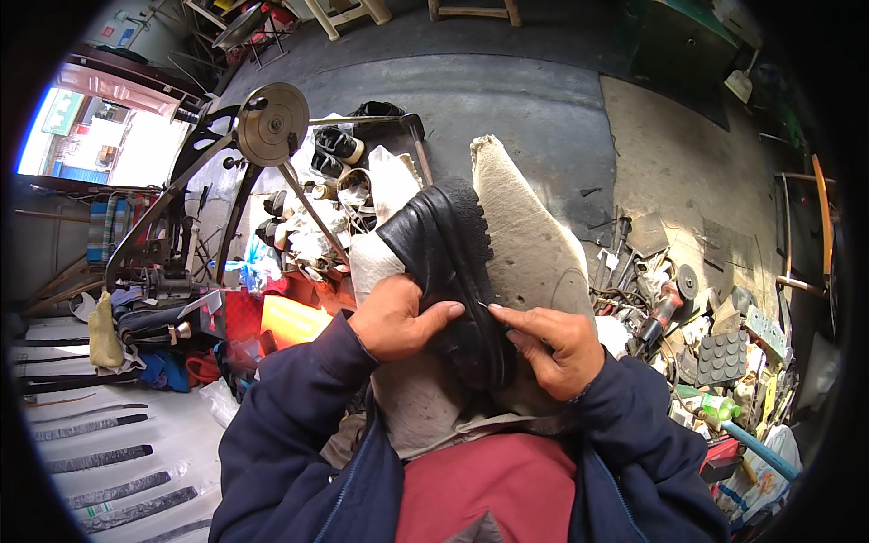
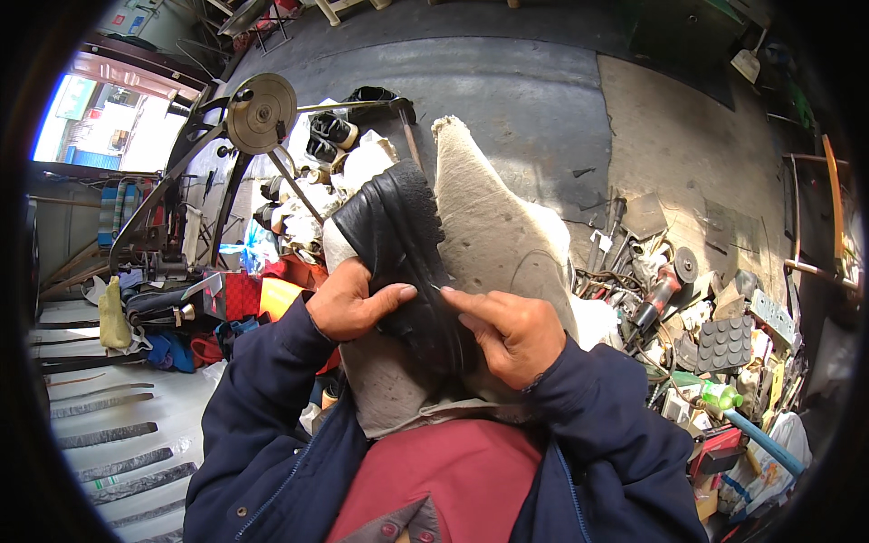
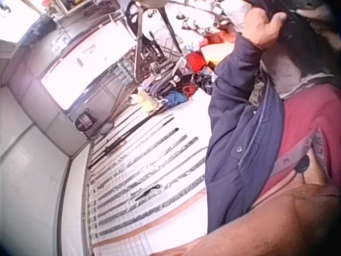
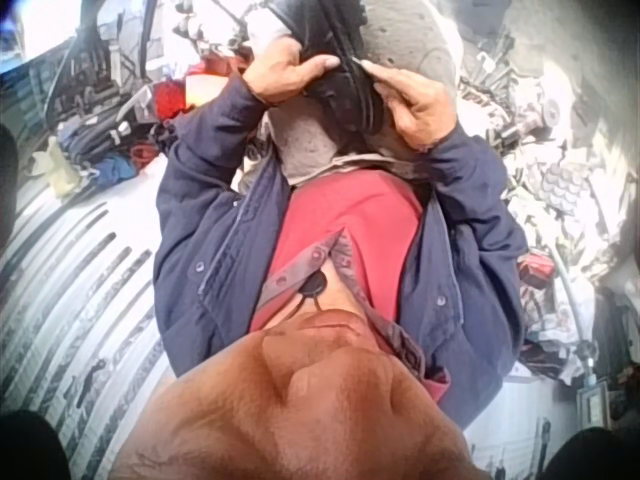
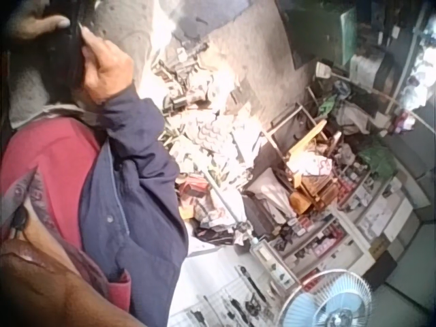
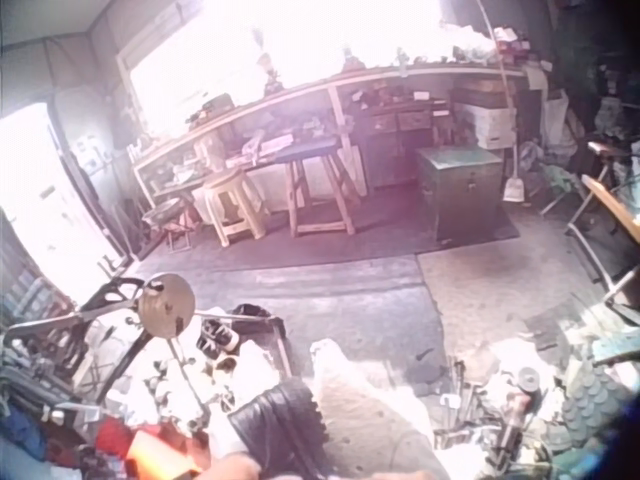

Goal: The person stitches the sole of a black shoe using a curved needle and thread. They repeatedly pull the needle through the sole, tighten the thread, and reposition the shoe on a padded work surface.

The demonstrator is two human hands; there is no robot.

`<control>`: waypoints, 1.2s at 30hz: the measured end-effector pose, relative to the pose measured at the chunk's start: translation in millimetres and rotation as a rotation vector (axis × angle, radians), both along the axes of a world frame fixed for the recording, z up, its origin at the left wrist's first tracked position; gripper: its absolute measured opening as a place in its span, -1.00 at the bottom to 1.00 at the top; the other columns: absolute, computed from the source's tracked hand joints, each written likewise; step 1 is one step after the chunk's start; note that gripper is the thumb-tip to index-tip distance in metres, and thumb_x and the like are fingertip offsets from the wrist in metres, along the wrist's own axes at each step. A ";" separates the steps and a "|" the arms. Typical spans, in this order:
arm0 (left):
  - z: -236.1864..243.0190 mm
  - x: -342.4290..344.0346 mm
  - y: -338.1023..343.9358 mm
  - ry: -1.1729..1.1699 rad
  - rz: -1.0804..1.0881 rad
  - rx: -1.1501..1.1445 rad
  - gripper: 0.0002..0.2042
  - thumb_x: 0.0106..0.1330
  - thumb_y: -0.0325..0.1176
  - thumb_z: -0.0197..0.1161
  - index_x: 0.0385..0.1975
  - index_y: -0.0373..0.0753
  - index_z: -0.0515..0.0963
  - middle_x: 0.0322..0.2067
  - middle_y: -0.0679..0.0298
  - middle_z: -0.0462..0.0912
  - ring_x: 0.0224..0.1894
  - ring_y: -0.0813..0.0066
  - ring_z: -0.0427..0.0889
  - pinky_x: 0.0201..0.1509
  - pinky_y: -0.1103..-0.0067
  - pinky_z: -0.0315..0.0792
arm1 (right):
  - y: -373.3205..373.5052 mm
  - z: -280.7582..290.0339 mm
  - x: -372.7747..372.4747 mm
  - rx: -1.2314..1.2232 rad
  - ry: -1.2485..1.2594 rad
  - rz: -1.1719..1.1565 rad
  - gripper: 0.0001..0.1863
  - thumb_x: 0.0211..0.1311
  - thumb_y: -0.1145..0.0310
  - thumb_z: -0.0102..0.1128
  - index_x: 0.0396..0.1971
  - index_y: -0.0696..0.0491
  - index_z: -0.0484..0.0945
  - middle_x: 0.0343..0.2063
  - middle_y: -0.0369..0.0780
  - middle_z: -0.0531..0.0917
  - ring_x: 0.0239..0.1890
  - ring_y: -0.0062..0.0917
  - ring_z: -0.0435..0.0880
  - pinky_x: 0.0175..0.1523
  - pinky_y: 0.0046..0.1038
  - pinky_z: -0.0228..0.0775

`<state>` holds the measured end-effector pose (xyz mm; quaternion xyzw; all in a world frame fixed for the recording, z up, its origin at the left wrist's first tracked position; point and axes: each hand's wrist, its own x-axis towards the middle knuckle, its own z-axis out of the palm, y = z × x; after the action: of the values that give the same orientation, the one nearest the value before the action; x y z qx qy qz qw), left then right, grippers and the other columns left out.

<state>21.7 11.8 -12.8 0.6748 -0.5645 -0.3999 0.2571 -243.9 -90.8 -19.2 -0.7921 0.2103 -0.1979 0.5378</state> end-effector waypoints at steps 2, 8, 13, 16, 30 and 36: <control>-4.9 1.4 1.6 -0.011 -0.010 -0.034 -0.47 0.42 -0.05 0.37 -0.65 -0.42 0.55 -0.74 -0.08 0.44 -0.67 -0.04 0.51 -0.56 0.27 0.35 | 0.6 1.8 3.9 0.054 -0.035 -0.024 -0.55 0.30 0.65 0.25 0.19 0.06 0.66 -0.31 -0.06 0.75 -0.36 -0.29 0.74 -0.23 -0.44 0.54; -2.7 4.1 -0.4 -0.084 -0.063 -0.011 -0.48 0.43 -0.06 0.35 -0.62 -0.43 0.56 -0.71 -0.12 0.46 -0.63 -0.12 0.53 -0.54 0.25 0.37 | 11.0 7.7 11.3 0.324 0.004 -0.144 -0.64 0.31 0.61 0.27 0.10 0.10 0.69 -0.19 0.00 0.78 -0.21 -0.17 0.81 -0.12 -0.42 0.61; 0.9 -0.7 -4.6 -0.035 -0.044 -0.071 -0.54 0.44 -0.08 0.33 -0.52 -0.43 0.62 -0.65 -0.14 0.51 -0.54 -0.17 0.57 -0.47 0.24 0.43 | 20.4 -2.8 15.3 0.098 -0.076 -0.218 -0.62 0.36 0.62 0.24 0.15 0.10 0.68 -0.24 -0.12 0.80 -0.27 -0.57 0.75 -0.12 -0.55 0.53; 1.5 -1.9 -3.7 -0.014 -0.033 -0.058 -0.56 0.44 -0.08 0.33 -0.47 -0.43 0.63 -0.62 -0.15 0.55 -0.49 -0.18 0.61 -0.42 0.22 0.46 | 23.9 -9.6 15.8 0.018 -0.110 -0.238 -0.63 0.40 0.62 0.22 0.17 0.16 0.65 -0.17 -0.11 0.80 -0.16 -0.56 0.76 -0.02 -0.54 0.54; 2.0 -2.2 0.3 -0.014 0.001 0.015 -0.49 0.42 -0.05 0.35 -0.61 -0.43 0.58 -0.71 -0.09 0.48 -0.61 -0.09 0.56 -0.50 0.24 0.40 | 9.8 1.3 5.1 0.130 -0.018 -0.099 -0.57 0.34 0.67 0.21 0.20 0.15 0.65 -0.06 0.04 0.78 0.02 -0.22 0.81 0.11 -0.44 0.58; -7.0 1.6 1.0 -0.063 -0.027 -0.041 -0.43 0.41 -0.03 0.36 -0.71 -0.43 0.52 -0.77 -0.08 0.42 -0.68 -0.07 0.52 -0.57 0.25 0.35 | 9.7 -3.0 6.3 0.083 -0.039 -0.106 -0.56 0.31 0.63 0.26 0.19 0.08 0.66 -0.22 0.00 0.76 -0.21 -0.17 0.78 -0.10 -0.37 0.58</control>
<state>23.2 12.8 -19.8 0.6740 -0.5895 -0.3702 0.2473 -237.6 -81.1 -22.2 -0.7530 0.2495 -0.2324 0.5628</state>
